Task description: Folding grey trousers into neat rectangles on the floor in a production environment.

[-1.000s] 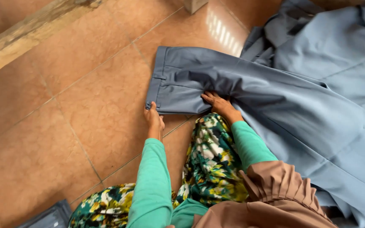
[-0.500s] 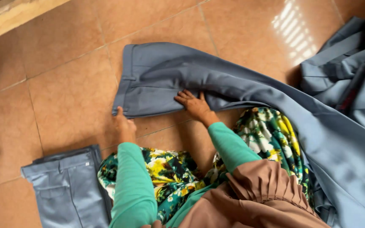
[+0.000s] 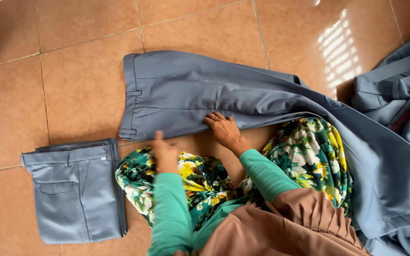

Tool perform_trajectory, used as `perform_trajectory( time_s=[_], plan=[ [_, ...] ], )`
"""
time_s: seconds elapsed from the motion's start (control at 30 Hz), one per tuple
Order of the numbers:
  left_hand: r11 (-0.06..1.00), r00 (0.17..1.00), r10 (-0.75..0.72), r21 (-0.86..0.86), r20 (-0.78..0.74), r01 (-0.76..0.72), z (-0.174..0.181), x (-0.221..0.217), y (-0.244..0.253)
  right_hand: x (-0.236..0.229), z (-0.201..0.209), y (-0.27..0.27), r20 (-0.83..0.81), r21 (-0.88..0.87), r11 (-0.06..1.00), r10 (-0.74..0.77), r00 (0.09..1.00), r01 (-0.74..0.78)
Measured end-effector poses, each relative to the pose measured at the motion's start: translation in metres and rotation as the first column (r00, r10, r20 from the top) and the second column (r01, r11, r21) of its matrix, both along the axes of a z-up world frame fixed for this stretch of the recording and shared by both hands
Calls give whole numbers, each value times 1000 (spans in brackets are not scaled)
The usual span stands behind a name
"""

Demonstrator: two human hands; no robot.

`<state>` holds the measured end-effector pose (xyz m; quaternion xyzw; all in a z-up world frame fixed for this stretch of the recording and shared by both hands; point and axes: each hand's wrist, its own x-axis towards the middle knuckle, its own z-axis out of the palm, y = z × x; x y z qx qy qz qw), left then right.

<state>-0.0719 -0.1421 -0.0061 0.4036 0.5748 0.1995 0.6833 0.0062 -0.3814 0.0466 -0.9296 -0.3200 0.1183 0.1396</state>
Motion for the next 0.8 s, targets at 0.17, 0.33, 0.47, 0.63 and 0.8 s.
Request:
perform_trajectory(
  time_s=[0.17,0.33,0.47,0.63,0.8],
  plan=[
    [655,894,-352,-610,276,446,29,44,-137,-12,-5,-6,76,-21,996,-82,994,84],
    [820,941,-315,-464,121,334,29,74,-115,-5,-21,-53,136,-173,972,-137,981,159],
    [851,965,-213,-456,155,261,-67,102,-39,1,-11,-87,298,-223,949,-150,943,222],
    [931,992,-44,-355,118,83,-139,101,109,7,-18,-104,334,-259,935,-148,931,242],
    [960,997,30,-278,66,-10,-116,45,163,3,-2,-88,263,-254,950,-114,958,183]
  ],
)
